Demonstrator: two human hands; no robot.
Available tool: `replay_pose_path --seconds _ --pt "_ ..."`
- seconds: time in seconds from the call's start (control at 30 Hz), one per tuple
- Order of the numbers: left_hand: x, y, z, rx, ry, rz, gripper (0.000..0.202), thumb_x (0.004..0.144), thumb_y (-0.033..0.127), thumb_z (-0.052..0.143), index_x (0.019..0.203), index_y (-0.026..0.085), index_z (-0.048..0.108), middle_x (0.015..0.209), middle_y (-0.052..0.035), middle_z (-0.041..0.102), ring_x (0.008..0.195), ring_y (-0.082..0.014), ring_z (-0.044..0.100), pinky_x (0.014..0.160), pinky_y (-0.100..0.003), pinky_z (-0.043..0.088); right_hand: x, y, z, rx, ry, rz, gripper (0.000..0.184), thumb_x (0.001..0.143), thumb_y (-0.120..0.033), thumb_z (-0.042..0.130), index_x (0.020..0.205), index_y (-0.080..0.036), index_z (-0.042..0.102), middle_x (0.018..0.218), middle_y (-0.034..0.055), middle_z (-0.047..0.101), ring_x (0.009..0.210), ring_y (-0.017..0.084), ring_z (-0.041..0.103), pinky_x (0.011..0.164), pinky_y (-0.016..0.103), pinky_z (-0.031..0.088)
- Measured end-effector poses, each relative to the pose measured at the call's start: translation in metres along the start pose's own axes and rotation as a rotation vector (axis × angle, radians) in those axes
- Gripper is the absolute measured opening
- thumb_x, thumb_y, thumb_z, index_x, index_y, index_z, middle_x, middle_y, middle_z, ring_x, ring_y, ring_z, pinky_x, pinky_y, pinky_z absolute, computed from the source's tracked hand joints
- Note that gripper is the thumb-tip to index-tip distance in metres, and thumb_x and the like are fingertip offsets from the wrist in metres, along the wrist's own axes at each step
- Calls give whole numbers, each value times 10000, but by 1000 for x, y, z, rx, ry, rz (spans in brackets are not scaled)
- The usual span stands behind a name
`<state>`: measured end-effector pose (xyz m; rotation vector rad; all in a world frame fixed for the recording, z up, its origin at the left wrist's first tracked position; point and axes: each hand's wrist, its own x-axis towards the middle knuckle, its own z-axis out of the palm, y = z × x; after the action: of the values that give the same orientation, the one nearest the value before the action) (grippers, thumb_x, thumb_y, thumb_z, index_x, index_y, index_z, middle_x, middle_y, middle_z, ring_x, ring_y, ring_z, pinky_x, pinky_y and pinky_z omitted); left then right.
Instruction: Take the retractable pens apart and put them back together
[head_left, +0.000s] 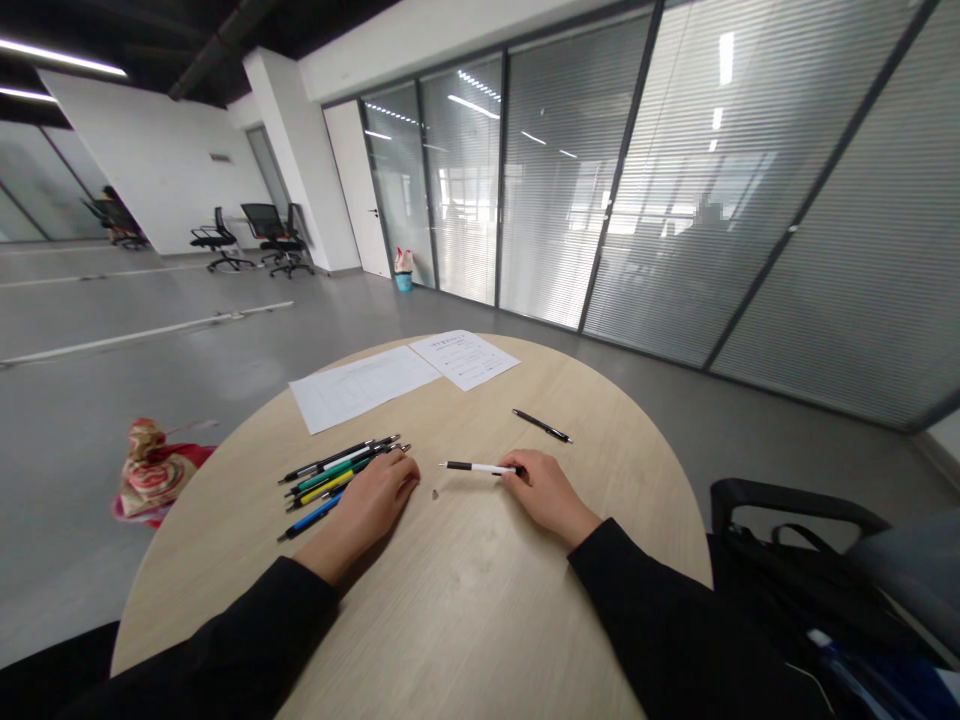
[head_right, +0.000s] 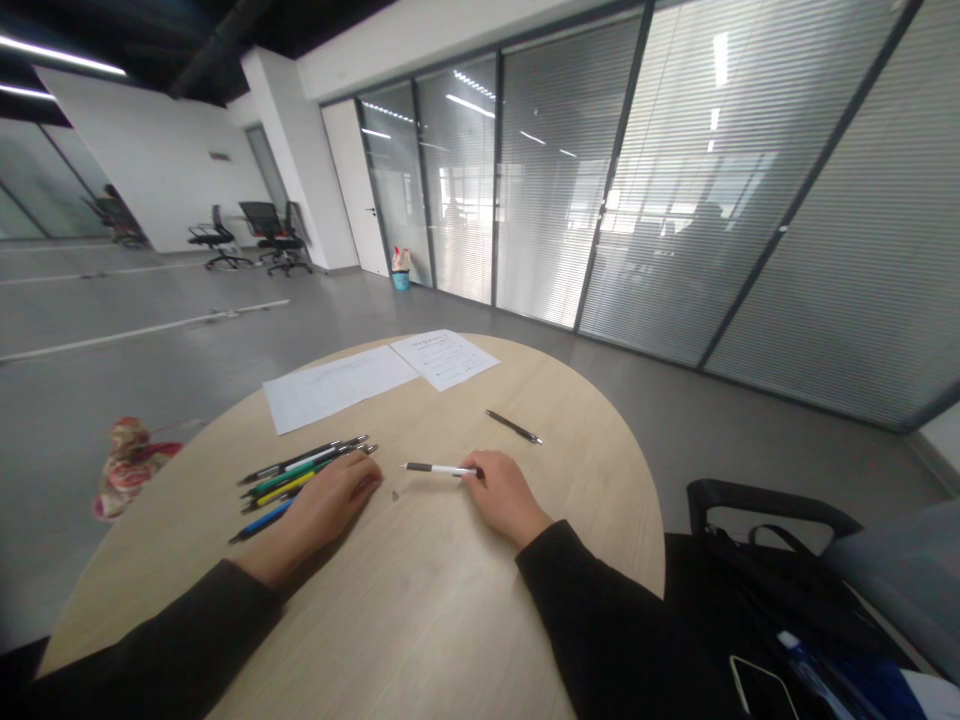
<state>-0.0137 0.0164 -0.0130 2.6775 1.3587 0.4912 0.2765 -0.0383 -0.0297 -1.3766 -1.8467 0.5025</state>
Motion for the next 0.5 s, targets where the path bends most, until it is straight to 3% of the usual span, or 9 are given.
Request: replay_pose_path --seconds 0.5 --pt "-2 3 -3 132 -3 61 218 988 216 431 860 185 604 928 -92 630 854 -259 610 773 -383 488 0 -5 -2 -7 -7 14 141 859 -92 619 881 -184 723 800 20 678 733 168 565 702 276 387"
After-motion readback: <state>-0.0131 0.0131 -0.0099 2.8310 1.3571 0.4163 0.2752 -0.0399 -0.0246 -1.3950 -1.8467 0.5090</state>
